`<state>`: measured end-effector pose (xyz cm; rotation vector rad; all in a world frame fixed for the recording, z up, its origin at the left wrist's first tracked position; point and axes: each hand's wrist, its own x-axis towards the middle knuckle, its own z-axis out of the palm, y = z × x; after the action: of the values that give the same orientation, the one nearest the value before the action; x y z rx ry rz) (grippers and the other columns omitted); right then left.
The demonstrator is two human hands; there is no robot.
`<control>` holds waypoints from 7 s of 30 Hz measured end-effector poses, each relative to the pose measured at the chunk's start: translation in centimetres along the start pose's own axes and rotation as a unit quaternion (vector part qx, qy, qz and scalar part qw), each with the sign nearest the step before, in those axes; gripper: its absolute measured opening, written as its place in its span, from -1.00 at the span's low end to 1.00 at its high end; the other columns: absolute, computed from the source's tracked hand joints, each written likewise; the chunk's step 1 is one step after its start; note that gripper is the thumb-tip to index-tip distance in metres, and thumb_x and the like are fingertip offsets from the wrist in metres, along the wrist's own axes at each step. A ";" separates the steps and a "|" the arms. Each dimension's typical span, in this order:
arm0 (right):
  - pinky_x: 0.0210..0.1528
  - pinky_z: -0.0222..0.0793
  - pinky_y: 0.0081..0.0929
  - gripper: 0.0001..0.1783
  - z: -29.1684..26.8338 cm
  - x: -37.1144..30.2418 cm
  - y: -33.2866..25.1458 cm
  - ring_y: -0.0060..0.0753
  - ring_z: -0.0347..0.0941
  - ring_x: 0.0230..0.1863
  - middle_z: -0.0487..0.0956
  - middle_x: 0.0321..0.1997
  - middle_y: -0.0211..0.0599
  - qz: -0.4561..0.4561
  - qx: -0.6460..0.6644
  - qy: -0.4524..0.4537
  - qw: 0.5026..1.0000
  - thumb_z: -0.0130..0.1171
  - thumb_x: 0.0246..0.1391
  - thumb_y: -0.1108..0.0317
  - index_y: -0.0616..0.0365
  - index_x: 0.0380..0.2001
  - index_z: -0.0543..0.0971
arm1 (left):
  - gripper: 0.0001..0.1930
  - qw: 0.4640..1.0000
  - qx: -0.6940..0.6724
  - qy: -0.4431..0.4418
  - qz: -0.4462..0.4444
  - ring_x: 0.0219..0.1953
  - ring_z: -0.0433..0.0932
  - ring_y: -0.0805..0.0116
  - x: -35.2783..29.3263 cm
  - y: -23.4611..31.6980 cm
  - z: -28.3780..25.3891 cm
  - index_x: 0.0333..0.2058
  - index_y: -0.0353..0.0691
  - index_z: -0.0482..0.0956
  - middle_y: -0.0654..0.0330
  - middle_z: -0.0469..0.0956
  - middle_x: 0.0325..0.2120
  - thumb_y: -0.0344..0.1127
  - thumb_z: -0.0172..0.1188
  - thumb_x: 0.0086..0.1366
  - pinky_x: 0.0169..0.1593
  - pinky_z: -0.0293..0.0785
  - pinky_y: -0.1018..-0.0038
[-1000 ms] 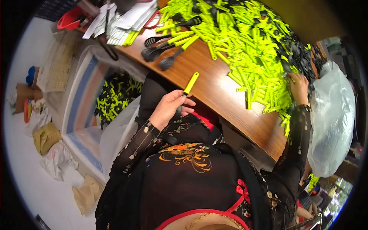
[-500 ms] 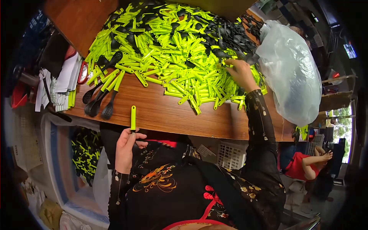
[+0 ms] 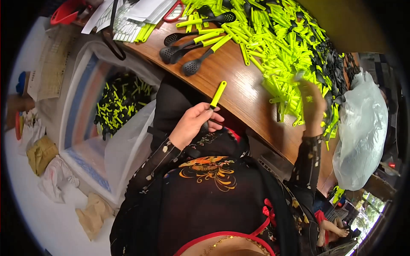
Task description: The person assembles small yellow plastic handles and black plastic heads into finished components by hand, using a small hammer to secure them.
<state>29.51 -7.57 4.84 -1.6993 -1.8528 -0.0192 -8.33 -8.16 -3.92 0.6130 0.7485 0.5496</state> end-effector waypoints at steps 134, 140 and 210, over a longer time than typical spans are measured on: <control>-0.18 0.50 -0.33 -0.48 5.8 -4.9 -10.8 -0.11 0.57 -0.26 0.60 -0.25 -0.13 0.072 0.246 -0.201 0.945 0.18 0.21 0.65 0.04 0.22 0.57 | -0.65 0.947 0.321 0.016 -0.013 -0.20 0.63 0.43 0.2 2.5 -0.3 0.21 -0.36 0.47 0.26 0.61 -0.34 -0.31 0.00 0.57 -0.10 0.58 0.49; -0.18 0.48 -0.34 -0.48 6.7 -4.7 -10.9 -0.11 0.56 -0.27 0.59 -0.27 -0.12 0.074 0.243 -0.220 0.942 0.17 0.25 0.60 0.02 0.26 0.54 | -0.50 0.973 -0.132 -0.112 -0.151 0.10 0.56 0.25 0.3 2.2 -1.1 0.33 -0.44 0.30 0.24 0.55 -0.24 -0.17 -0.05 0.61 0.16 0.60 0.18; -0.68 -0.05 -0.72 -0.74 8.7 -2.4 -14.9 -0.79 0.10 -0.73 0.46 -0.56 -0.54 0.443 0.636 -0.213 0.595 0.26 0.34 0.17 0.10 -0.11 0.52 | -0.75 0.976 0.137 0.079 0.151 -0.42 0.45 0.70 -2.1 4.3 6.3 0.00 -0.37 0.50 0.36 0.36 -0.36 -0.57 0.22 0.38 -0.42 0.54 0.67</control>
<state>12.25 -8.78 2.50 -1.2338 -0.5011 1.7716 -5.90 -8.45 3.57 0.9577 0.8956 0.7887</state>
